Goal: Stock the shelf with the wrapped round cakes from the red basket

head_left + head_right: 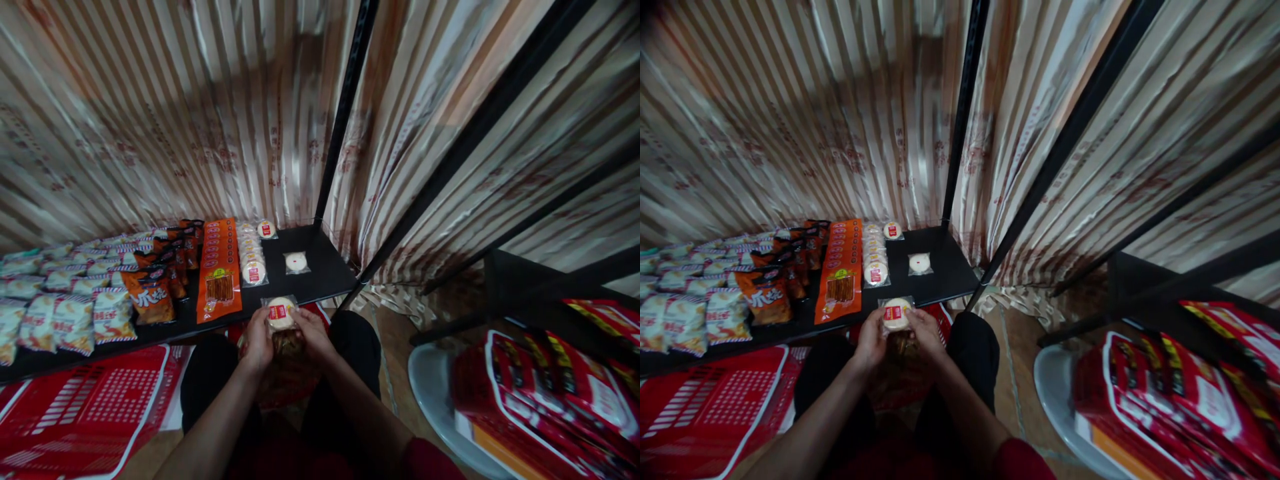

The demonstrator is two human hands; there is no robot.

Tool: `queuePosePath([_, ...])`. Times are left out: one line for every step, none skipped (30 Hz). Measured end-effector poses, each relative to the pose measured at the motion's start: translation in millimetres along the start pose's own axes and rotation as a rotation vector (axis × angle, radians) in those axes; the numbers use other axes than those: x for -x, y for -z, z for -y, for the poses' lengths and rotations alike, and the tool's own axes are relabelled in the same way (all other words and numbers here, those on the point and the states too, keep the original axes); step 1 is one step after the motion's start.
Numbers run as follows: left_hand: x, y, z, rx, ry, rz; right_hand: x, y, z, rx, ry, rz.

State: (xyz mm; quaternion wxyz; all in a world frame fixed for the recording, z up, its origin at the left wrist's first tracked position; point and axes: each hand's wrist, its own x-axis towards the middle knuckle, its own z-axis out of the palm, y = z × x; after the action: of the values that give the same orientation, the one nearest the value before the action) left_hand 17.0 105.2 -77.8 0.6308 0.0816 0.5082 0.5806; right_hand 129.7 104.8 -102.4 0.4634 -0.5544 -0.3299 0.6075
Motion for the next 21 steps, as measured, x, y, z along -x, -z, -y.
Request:
queuePosePath([2,0.0,-1,-0.008,0.008,0.024,-3,2,5,-0.024,0.009,-0.045])
queuePosePath([4,0.0,-2,-0.024,0.01,0.047,-6,4,11,-0.045,0.021,-0.088])
queuePosePath([5,-0.3,-3,-0.049,0.004,0.068,-9,7,18,-0.063,0.038,-0.11])
queuePosePath([7,-0.8,-4,-0.08,-0.002,0.086,-13,8,24,-0.082,0.051,-0.117])
queuePosePath([7,-1.5,-3,-0.113,-0.005,0.1,-16,10,30,-0.1,0.06,-0.115])
queuePosePath([7,-2.4,-2,-0.151,-0.006,0.109,-20,11,36,-0.11,0.068,-0.105])
queuePosePath([7,-3.2,-1,-0.193,0.001,0.12,-23,11,40,-0.109,0.075,-0.093])
queuePosePath([6,-3.9,1,-0.236,0.01,0.138,-27,12,44,-0.097,0.079,-0.078])
queuePosePath([4,-4.5,3,-0.275,0.019,0.159,-30,12,47,-0.08,0.084,-0.062])
queuePosePath([2,-4.9,5,-0.305,0.028,0.178,-33,12,49,-0.064,0.092,-0.044])
queuePosePath([-1,-5.2,6,-0.323,0.03,0.194,-36,13,50,-0.052,0.099,-0.025])
queuePosePath([-3,-5.4,7,-0.325,0.027,0.2,-38,13,50,-0.044,0.107,-0.006])
queuePosePath([-6,-5.8,7,-0.314,0.019,0.192,-40,14,50,-0.041,0.115,0.011])
queuePosePath([-9,-6.5,7,-0.293,0.008,0.167,-42,15,50,-0.04,0.123,0.026])
queuePosePath([-11,-7.6,6,-0.267,-0.003,0.139,-43,16,49,-0.036,0.129,0.037])
queuePosePath([-14,-9.2,5,-0.24,-0.015,0.108,-45,18,48,-0.027,0.131,0.044])
queuePosePath([-17,-11.5,4,-0.216,-0.023,0.079,-46,19,47,-0.012,0.131,0.05])
queuePosePath([-19,-14.3,2,-0.198,-0.03,0.057,-47,21,45,0.009,0.127,0.058])
queuePosePath([-21,-17.6,1,-0.187,-0.034,0.042,-48,22,43,0.033,0.12,0.067])
queuePosePath([-23,-21.4,-1,-0.184,-0.034,0.031,-50,23,42,0.055,0.116,0.076])
queuePosePath([-25,-25.4,-2,-0.186,-0.032,0.024,-52,24,40,0.071,0.118,0.082])
